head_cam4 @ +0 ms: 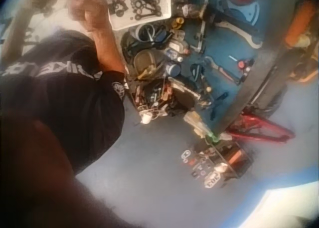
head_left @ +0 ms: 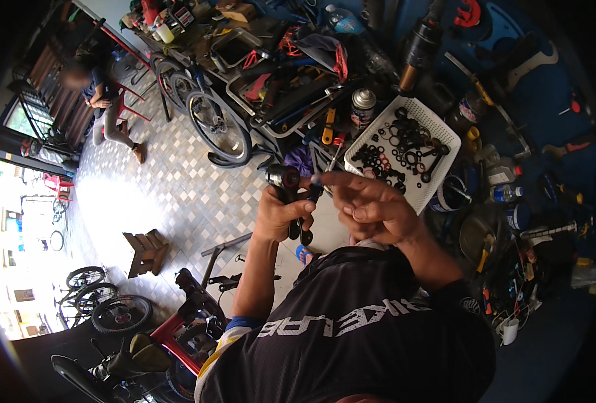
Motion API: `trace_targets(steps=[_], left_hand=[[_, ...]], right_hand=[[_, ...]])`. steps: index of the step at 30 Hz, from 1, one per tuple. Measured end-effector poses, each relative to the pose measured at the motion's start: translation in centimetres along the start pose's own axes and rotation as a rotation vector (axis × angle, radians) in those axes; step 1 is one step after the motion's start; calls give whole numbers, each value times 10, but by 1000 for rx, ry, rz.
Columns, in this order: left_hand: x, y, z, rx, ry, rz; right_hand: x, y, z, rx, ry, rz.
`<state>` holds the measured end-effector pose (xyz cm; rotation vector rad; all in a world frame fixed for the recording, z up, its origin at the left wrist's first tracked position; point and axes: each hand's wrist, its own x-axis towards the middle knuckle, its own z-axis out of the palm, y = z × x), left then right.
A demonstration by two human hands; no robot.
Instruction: The person selects small parts from a tray and installs a derailleur onto a bicycle frame mounted on a repair stand. They then attach a cable to the derailleur and route it through the frame.
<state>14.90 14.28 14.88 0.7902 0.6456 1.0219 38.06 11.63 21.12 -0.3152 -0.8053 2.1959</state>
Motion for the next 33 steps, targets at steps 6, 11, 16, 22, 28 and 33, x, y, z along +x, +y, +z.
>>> trace_targets(steps=[6, 11, 16, 22, 28, 33], left_hand=[[-8, 1, 0, -387, -228, -267], [-10, 3, 4, -376, -221, -297], [-12, 2, 5, -380, -223, -303], [-12, 2, 2, -385, -245, -309], [-11, 4, 5, -374, -237, -309], [-9, 5, 4, -346, -205, -347]], right_hand=[[17, -27, -12, -1757, 59, -559], [25, -36, -8, -2036, 10, -457], [32, -35, -12, -2079, -31, -507], [37, -37, -16, -2097, -123, -560], [37, -46, -13, -2171, -161, -574], [42, -50, -11, -2321, -104, -727]])
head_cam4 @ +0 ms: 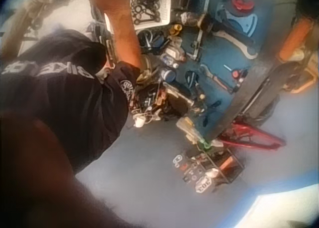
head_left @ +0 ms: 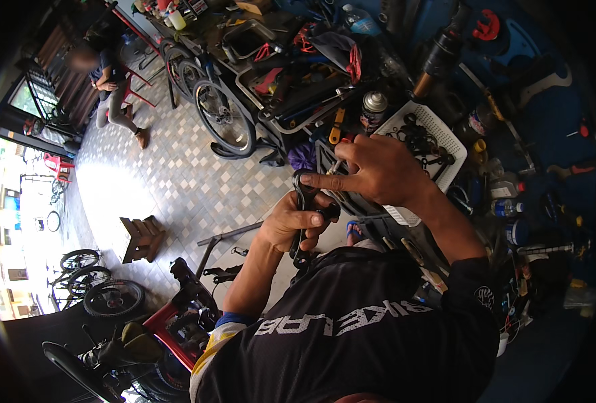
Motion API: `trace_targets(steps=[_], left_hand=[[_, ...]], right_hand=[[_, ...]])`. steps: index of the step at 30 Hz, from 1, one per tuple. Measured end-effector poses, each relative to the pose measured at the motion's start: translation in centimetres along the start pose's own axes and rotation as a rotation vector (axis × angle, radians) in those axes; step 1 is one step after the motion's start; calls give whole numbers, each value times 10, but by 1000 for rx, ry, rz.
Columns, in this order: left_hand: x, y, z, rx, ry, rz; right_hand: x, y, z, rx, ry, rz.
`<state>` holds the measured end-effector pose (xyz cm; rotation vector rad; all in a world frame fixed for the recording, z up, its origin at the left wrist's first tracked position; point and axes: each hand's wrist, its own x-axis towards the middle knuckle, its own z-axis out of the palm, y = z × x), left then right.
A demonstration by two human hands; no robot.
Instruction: The person selects small parts from a tray and installs a derailleur onto a bicycle frame mounted on a repair stand. They then attach a cable to the derailleur and route it through the frame.
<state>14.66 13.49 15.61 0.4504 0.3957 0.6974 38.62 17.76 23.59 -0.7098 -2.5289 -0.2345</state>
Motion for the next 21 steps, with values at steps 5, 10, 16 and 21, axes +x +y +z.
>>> trace_targets(steps=[5, 10, 16, 21], left_hand=[[-2, 0, -3, -11, 12, 13], [1, -1, 1, 21, -13, 8], [-5, -4, -5, 45, 48, 29], [-1, -10, -1, 60, 32, 24]], right_hand=[[-6, -3, -1, 76, -13, 45], [-2, -2, 1, 141, -19, -12], [-8, -2, -4, 154, -156, 77], [-12, -5, 8, 188, -57, 19]])
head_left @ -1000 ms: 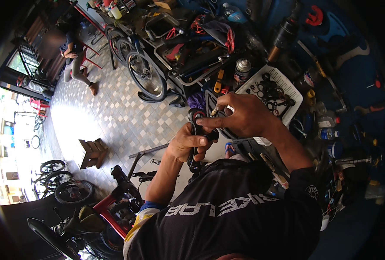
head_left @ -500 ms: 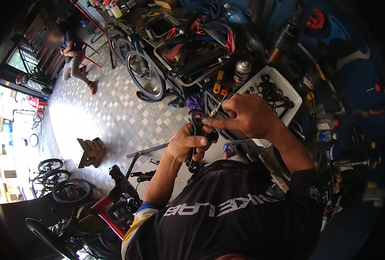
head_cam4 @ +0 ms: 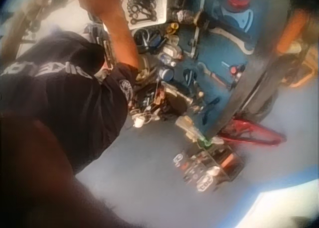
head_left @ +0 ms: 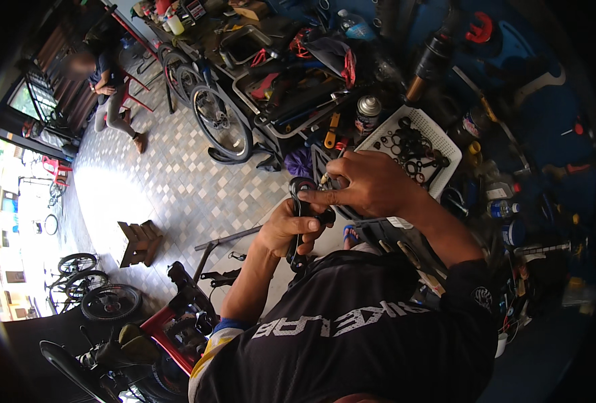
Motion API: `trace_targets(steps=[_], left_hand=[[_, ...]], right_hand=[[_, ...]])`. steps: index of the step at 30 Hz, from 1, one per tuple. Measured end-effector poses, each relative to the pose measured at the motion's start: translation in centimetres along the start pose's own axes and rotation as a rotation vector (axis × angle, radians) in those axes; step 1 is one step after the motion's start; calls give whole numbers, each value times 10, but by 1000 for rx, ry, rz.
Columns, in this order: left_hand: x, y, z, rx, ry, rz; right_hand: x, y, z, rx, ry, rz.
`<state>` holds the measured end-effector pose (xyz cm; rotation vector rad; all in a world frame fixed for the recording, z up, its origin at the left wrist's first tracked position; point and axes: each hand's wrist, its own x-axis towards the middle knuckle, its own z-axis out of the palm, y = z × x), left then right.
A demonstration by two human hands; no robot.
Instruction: The person selects small parts from a tray and installs a derailleur onto a bicycle frame mounted on a repair stand. They then attach a cable to the derailleur and route it through the frame.
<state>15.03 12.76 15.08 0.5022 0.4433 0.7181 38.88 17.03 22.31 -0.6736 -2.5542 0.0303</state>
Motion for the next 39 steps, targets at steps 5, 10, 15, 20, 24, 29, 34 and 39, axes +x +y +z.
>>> trace_targets(steps=[5, 10, 15, 20, 24, 29, 34, 39], left_hand=[[-1, -5, -3, 9, 53, -1], [-6, -15, -18, 17, 118, -26], [-1, -26, -24, 76, 104, -42], [-2, -24, -27, 51, 162, -10], [-2, -11, -23, 38, 169, 41], [14, -27, -11, 141, 135, -49], [17, -31, -13, 107, 114, -22], [14, -11, -26, 225, 73, 84]], right_hand=[[-12, 6, 18, -22, -1, 41], [-32, 4, 20, -12, 11, 77], [-35, -7, 35, 75, 35, 90], [-63, 1, 46, 63, 10, 157], [-76, -6, 42, 82, -6, 329], [-72, -18, 56, 40, 32, 295], [-111, -12, 64, -20, -18, 372], [-149, -20, 51, -23, 81, 622]])
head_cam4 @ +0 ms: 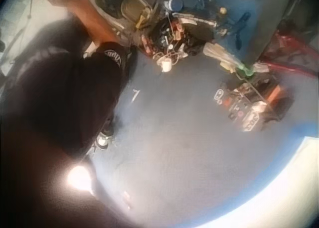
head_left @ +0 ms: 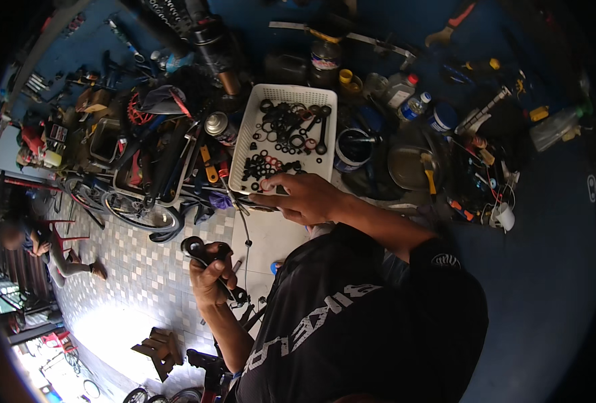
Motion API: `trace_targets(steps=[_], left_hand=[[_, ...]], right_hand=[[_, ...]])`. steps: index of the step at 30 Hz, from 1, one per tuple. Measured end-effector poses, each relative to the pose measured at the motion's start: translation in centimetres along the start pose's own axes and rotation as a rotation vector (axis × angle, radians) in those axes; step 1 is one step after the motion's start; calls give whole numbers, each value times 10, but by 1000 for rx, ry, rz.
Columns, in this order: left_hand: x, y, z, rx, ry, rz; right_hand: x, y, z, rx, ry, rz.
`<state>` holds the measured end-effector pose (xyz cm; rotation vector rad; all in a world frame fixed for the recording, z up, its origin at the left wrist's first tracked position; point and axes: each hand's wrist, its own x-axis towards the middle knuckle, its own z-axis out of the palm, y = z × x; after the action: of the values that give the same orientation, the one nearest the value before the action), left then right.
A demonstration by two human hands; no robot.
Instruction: The person selects small parts from a tray and installs a derailleur onto a bicycle frame mounted on a repair stand. They then attach a cable to the derailleur and route it through the frame.
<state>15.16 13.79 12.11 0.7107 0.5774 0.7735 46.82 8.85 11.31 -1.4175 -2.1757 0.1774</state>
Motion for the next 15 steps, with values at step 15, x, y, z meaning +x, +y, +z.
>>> trace_targets(steps=[15], left_hand=[[33, -15, 20, -117, -105, -183]], right_hand=[[-200, 58, -10, -325, 538, 882]])
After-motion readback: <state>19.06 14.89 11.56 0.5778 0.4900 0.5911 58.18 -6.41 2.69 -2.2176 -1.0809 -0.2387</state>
